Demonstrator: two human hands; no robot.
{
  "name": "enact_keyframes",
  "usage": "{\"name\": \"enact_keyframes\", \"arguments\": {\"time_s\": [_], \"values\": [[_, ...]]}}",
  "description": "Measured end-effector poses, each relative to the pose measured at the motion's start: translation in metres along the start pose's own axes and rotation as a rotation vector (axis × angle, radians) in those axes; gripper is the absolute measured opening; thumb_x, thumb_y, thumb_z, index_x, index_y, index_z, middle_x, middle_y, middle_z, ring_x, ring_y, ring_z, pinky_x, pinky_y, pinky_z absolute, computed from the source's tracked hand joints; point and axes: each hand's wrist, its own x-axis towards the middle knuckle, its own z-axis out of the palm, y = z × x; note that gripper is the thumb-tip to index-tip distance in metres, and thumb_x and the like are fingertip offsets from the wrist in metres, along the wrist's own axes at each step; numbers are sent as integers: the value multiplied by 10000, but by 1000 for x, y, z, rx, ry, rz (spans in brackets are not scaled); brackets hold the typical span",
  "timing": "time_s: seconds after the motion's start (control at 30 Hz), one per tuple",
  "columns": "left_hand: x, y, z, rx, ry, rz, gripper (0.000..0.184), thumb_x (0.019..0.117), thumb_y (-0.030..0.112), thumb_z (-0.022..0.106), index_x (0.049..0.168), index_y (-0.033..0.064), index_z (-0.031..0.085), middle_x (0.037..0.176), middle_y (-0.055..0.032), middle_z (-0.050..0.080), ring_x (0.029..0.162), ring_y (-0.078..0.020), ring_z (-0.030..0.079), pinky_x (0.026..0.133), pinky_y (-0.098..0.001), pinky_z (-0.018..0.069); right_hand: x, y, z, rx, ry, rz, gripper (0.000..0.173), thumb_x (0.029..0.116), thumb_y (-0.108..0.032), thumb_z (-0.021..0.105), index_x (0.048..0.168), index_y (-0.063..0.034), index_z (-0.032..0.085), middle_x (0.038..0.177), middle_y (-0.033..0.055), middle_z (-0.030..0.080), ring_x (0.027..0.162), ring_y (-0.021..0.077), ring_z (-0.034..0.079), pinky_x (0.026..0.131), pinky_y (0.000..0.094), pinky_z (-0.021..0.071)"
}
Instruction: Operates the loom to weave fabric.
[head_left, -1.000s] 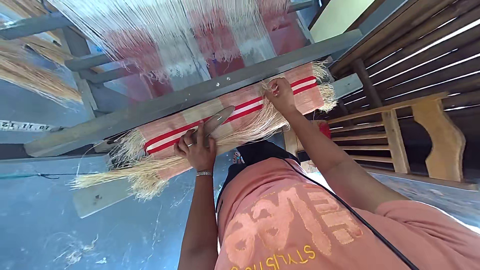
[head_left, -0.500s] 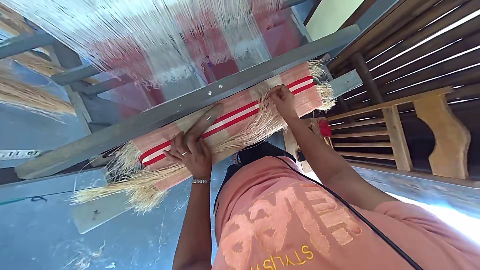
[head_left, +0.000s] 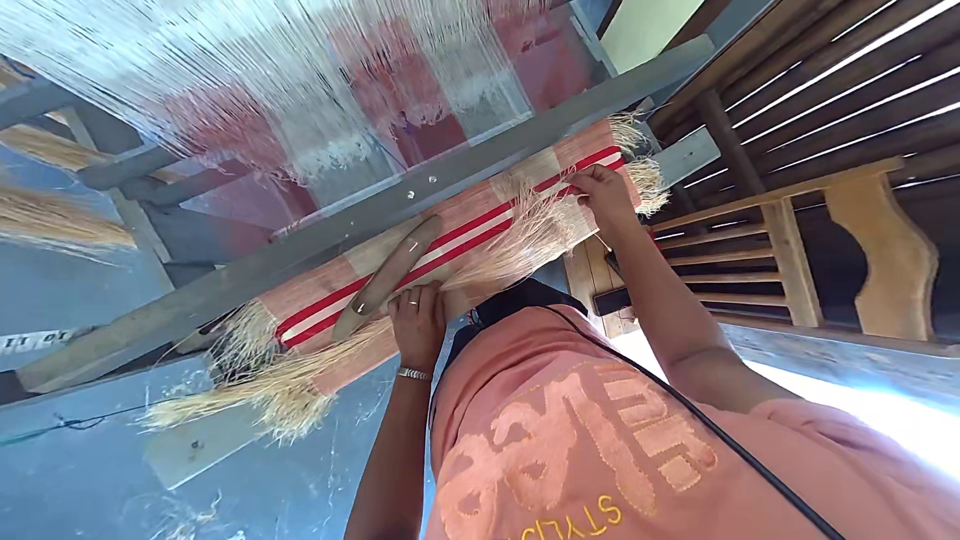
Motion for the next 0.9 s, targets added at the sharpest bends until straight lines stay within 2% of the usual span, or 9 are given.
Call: {"name": "enact_keyframes", "arguments": {"time_s": [0.07,0.17,0.3,0.4,0.47,0.63,0.73,0.8,0.9], "values": [[5,-3,3,24,-2,-9,296,1058,210,484,1247,134,698,1028,-153,701,984,-356,664,888,-554,481,1,-7,-5,-27,-79,15,172,974,-195,700,1043,-56,627,882,32,694,730,97,637,653,274,530],[3,-8,8,45,-4,22,388,1057,293,454,1403,295,631,1010,-132,666,978,-343,628,911,-559,431,4,-11,-13,-121,-196,-29,275,970,-194,709,1194,-43,658,1036,65,733,863,129,678,718,315,555],[2,-9,9,44,-16,36,431,1056,465,429,1445,365,585,1028,-103,664,1002,-318,611,939,-551,403,10,4,-29,-154,-34,-50,240,1002,-195,657,1174,-27,664,1041,89,716,844,146,671,740,336,563],[1,-11,9,39,-29,46,472,1050,504,380,1461,367,568,1053,-100,662,1013,-313,601,935,-546,390,2,16,-38,-138,22,13,206,1010,-155,629,1161,-17,653,1007,89,701,817,145,662,739,339,563],[1,-11,9,42,-31,44,449,1069,465,360,1448,376,584,1042,-103,668,1000,-311,608,925,-542,395,-5,24,-42,-150,22,47,197,1012,-148,626,1162,-25,662,1002,85,712,805,135,667,730,328,565],[3,-8,10,74,-28,33,378,1076,388,431,1396,387,631,1004,-92,674,962,-298,618,892,-523,410,-8,43,-44,-162,32,14,200,1006,-133,628,1176,-41,677,983,76,715,767,127,652,685,322,551],[3,-8,11,87,-13,34,361,1072,381,455,1375,378,651,993,-94,672,958,-298,617,886,-515,412,-1,48,-34,-259,-63,-94,367,910,-99,736,1263,-41,658,1131,135,698,971,209,688,857,406,589],[3,-7,10,93,-10,34,361,1074,380,455,1379,381,648,996,-101,673,965,-310,619,883,-519,416,7,51,-26,-391,-114,-132,473,864,-118,805,1303,-51,645,1251,191,633,1101,270,651,965,433,556],[4,-6,10,93,-9,35,357,1071,375,465,1368,362,662,986,-113,670,954,-325,620,879,-530,422,11,49,-22,-495,-127,-148,409,904,-57,696,1311,-84,660,1293,201,607,1123,290,641,973,444,547]]}}
